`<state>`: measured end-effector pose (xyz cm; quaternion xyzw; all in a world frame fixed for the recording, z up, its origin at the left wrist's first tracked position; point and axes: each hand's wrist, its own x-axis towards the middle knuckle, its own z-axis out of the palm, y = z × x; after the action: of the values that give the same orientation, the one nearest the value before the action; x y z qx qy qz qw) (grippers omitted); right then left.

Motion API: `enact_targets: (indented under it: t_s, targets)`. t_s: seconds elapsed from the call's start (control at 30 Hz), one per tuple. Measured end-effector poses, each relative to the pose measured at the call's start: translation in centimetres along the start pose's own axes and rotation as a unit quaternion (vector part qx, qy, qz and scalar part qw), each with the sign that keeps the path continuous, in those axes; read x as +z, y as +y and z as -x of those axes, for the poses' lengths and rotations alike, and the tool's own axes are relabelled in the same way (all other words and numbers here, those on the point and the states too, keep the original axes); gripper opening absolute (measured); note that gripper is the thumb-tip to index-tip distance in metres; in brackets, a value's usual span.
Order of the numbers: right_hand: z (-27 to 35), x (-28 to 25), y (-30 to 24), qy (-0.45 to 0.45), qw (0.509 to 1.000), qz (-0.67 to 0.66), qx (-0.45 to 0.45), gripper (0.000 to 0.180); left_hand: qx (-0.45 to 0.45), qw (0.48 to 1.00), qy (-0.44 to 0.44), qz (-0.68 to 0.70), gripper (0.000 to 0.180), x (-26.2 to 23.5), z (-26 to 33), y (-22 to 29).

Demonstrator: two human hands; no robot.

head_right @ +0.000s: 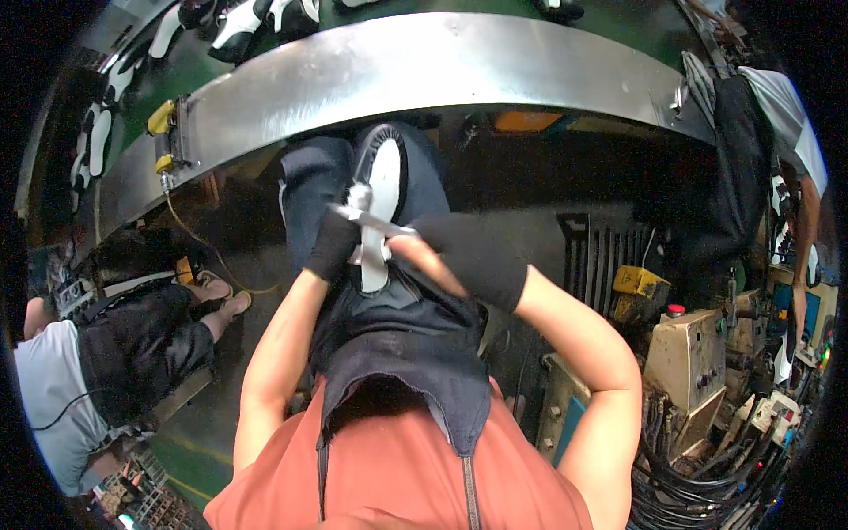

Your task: The person uses a pair of shears to trim excess material from the edges of white shoe components. They repeatedly pick up parts from a conveyor belt, hold them against their lap, and cut along the contours before placing the finished pieces back on the belt.

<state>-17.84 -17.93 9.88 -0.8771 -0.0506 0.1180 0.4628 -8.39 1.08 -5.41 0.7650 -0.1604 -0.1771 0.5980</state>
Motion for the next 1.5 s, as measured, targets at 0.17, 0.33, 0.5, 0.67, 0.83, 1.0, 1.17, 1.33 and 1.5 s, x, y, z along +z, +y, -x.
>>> enact_targets:
  t_s: [0.17,0.33,0.5,0.67,0.83,1.0,1.17,1.33,1.5]
  targets:
    - [-2.3,1.9,4.6,0.056,0.993,0.084,-0.064,0.043,0.016,0.981,-0.191,-0.022,0.072,-1.8,0.4,3.4]
    - [4.7,9.0,6.6,0.096,0.881,-0.367,0.283,0.060,0.013,0.995,-0.086,0.054,0.081,-2.4,2.2,4.9]
    - [5.6,14.7,7.7,0.211,0.816,-0.362,0.398,0.062,-0.094,0.921,-0.028,0.377,0.044,-0.2,-6.5,-0.1]
    - [2.7,12.8,10.0,0.148,0.849,-0.338,0.378,0.060,-0.039,0.913,-0.224,0.339,0.031,0.0,-22.1,14.2]
    - [-1.0,10.7,13.1,0.172,0.824,-0.380,0.384,0.060,0.129,0.962,-0.212,-0.115,0.031,1.2,-28.8,14.5]
    - [-3.3,8.5,12.5,0.132,0.827,-0.365,0.407,0.065,0.224,0.855,0.109,-0.455,0.065,-2.2,-41.9,11.9]
    - [-3.0,10.1,14.0,0.140,0.809,-0.418,0.388,0.049,0.082,0.924,-0.036,-0.372,0.076,-3.5,-45.8,9.8]
    - [-3.6,10.3,11.2,0.123,0.856,-0.362,0.348,0.057,-0.019,0.996,-0.064,-0.064,0.052,-3.9,-42.2,8.1]
    - [1.3,12.1,8.6,0.198,0.837,-0.398,0.318,0.061,0.076,0.968,-0.017,0.239,0.044,-7.6,-21.6,9.5]
